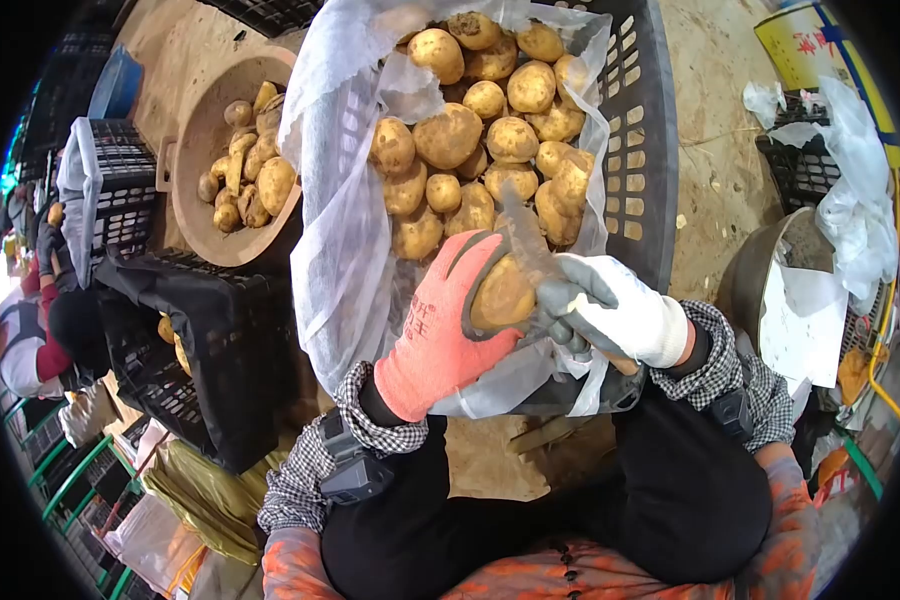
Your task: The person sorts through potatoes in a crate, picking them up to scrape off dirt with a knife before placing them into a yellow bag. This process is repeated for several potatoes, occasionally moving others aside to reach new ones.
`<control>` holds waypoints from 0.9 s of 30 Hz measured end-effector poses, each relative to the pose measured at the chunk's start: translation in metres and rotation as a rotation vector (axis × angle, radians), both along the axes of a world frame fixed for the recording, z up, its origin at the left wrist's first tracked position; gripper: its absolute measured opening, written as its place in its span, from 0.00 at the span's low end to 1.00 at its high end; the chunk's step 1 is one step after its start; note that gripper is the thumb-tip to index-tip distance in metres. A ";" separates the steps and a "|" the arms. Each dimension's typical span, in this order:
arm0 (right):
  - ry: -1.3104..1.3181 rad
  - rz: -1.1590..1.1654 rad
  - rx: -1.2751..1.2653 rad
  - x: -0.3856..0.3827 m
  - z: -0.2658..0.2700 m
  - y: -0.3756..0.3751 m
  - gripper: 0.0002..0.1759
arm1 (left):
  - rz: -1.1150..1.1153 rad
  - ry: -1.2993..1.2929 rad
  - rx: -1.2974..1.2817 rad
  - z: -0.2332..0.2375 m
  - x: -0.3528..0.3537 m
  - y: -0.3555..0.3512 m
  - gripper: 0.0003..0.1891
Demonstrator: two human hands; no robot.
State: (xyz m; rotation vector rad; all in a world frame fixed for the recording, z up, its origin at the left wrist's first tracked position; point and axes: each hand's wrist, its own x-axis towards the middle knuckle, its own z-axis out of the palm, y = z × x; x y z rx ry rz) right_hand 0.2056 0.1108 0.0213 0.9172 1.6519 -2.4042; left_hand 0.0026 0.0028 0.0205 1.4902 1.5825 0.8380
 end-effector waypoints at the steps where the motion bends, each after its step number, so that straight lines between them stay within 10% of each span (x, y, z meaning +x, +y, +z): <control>1: -0.015 0.057 0.101 -0.001 0.002 0.001 0.23 | -0.027 0.064 0.027 -0.004 0.000 -0.003 0.44; 7: 0.087 -0.286 -0.167 0.000 -0.003 -0.005 0.18 | 0.099 -0.265 0.055 -0.007 0.005 0.006 0.46; 14: 0.098 -0.050 -0.074 -0.002 0.006 0.000 0.15 | 0.099 -0.044 0.132 -0.003 0.000 0.007 0.43; 16: 0.184 -0.185 -0.150 0.000 -0.004 -0.002 0.14 | 0.386 -1.091 -0.375 0.016 -0.001 0.016 0.41; 27: 0.154 -0.033 0.238 -0.004 0.007 -0.001 0.15 | 0.189 -0.898 -0.397 0.015 -0.002 0.010 0.44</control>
